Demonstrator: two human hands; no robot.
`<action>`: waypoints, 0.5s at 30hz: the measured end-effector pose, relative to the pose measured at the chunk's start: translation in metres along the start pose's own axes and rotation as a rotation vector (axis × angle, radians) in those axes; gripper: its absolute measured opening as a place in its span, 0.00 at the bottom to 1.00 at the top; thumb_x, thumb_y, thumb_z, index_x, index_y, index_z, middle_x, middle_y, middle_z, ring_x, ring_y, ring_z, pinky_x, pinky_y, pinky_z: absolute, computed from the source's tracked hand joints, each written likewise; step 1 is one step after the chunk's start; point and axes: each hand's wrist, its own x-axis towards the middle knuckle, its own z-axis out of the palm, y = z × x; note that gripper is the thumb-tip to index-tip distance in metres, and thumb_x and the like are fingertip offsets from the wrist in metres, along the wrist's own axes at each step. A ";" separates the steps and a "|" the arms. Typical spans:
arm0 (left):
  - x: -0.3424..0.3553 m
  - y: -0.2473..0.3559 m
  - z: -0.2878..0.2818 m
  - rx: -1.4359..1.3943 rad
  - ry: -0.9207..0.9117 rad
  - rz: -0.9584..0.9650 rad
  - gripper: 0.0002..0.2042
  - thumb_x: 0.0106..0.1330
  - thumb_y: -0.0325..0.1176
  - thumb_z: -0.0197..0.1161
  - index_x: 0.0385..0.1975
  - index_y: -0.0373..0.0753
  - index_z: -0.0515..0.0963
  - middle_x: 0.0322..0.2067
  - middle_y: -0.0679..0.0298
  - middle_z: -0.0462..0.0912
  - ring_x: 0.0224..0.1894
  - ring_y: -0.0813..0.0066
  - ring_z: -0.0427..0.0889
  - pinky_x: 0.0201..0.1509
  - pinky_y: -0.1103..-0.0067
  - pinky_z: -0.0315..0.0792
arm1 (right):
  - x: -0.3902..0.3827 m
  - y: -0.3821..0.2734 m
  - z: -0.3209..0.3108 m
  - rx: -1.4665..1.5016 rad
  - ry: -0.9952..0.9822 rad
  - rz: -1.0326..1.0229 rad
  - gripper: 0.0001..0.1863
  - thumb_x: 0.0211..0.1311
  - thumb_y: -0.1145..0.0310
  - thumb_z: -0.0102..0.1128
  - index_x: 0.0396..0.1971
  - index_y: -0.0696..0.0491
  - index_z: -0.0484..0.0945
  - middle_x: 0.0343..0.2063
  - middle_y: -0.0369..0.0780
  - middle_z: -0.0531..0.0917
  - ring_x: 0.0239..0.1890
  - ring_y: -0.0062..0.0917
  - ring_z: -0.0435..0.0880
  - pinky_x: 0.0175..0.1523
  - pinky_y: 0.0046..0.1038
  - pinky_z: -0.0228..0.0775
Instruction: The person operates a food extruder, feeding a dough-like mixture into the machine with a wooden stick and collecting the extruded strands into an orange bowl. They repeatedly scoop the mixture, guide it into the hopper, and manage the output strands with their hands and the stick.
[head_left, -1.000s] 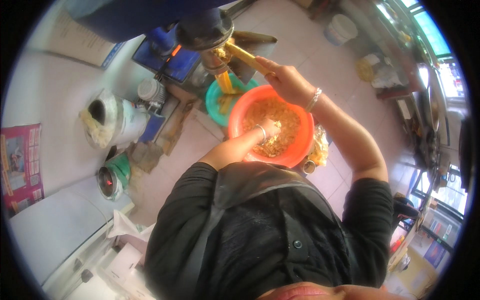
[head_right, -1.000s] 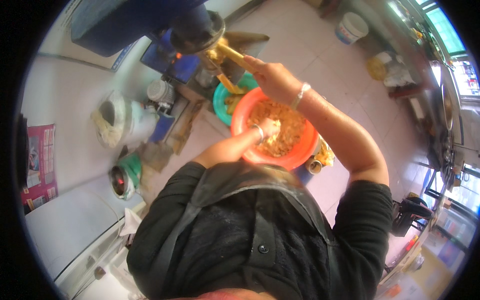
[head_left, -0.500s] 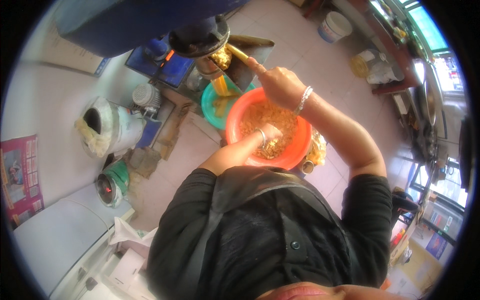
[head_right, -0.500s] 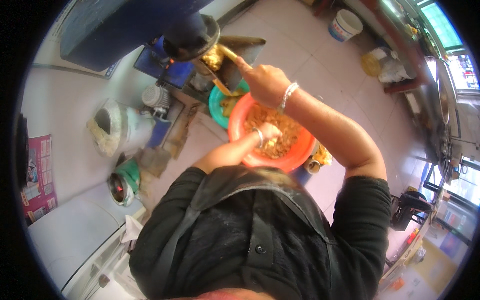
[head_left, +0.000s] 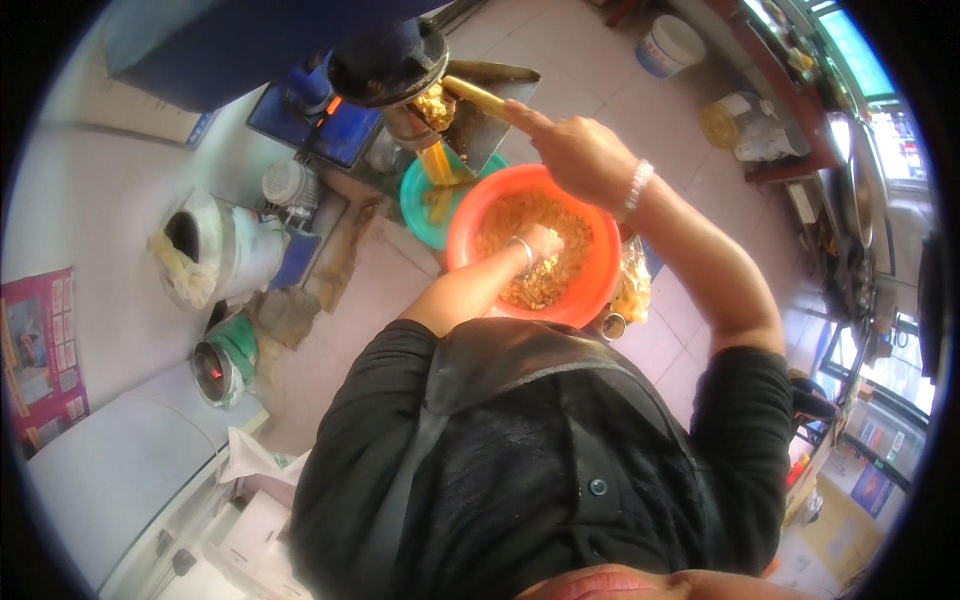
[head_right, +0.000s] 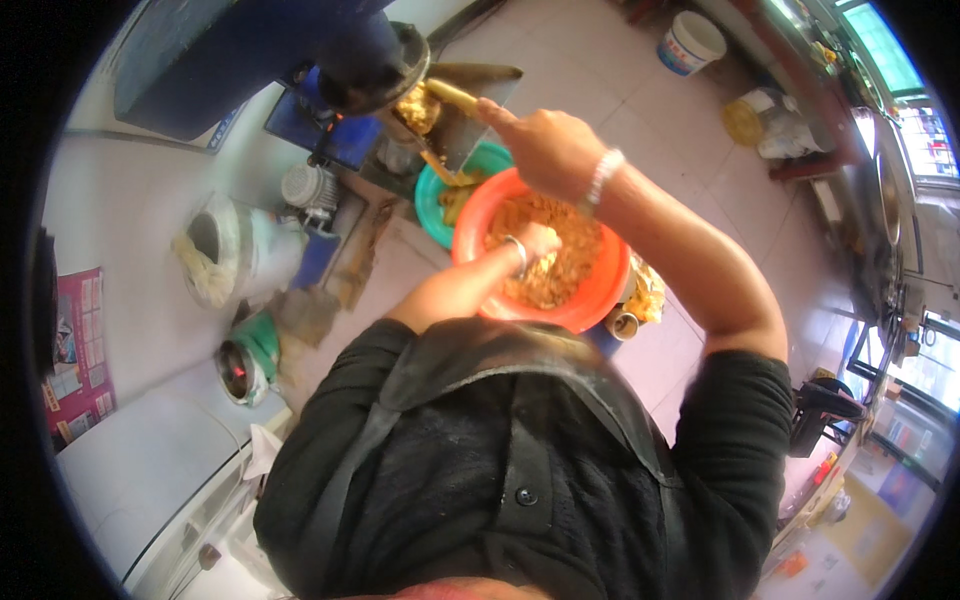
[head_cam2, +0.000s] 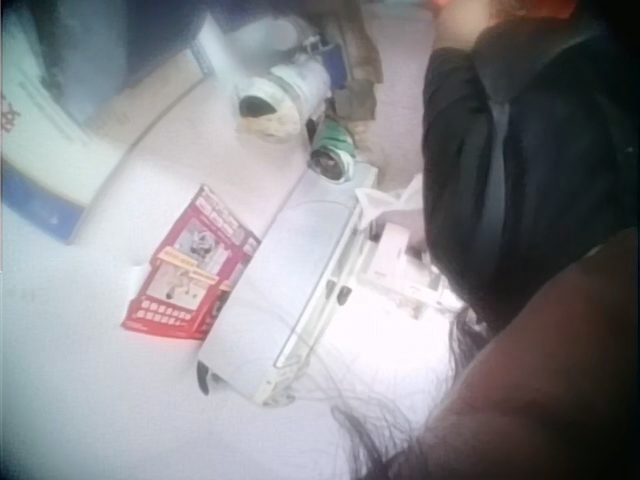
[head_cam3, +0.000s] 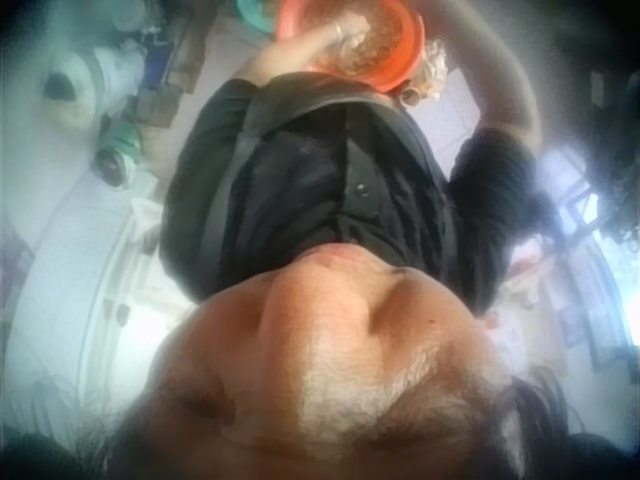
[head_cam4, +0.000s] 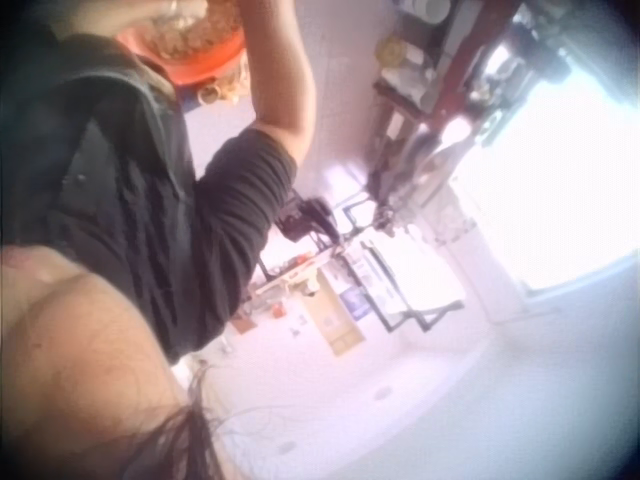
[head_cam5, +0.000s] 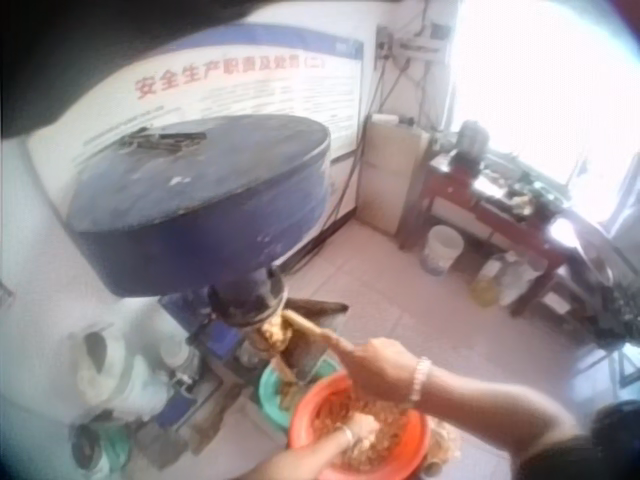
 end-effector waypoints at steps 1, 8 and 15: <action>0.001 -0.003 0.002 -0.095 0.035 -0.033 0.15 0.61 0.43 0.54 0.26 0.40 0.83 0.31 0.56 0.86 0.33 0.58 0.83 0.40 0.67 0.75 | -0.011 0.003 -0.002 0.012 0.023 -0.024 0.35 0.58 0.75 0.50 0.69 0.46 0.60 0.22 0.48 0.82 0.26 0.44 0.84 0.31 0.42 0.75; -0.003 0.012 -0.007 -0.404 0.027 -0.187 0.17 0.62 0.47 0.58 0.30 0.39 0.84 0.31 0.56 0.86 0.36 0.63 0.83 0.44 0.70 0.73 | -0.011 0.002 0.008 -0.023 0.029 -0.158 0.40 0.52 0.76 0.53 0.69 0.53 0.57 0.20 0.48 0.81 0.25 0.46 0.82 0.29 0.43 0.73; -0.007 0.008 0.001 -0.462 0.092 -0.225 0.21 0.63 0.54 0.58 0.33 0.41 0.85 0.34 0.57 0.87 0.38 0.64 0.84 0.47 0.72 0.73 | 0.002 -0.004 0.017 -0.047 0.070 -0.195 0.41 0.49 0.77 0.53 0.69 0.56 0.57 0.19 0.48 0.80 0.25 0.45 0.83 0.28 0.42 0.73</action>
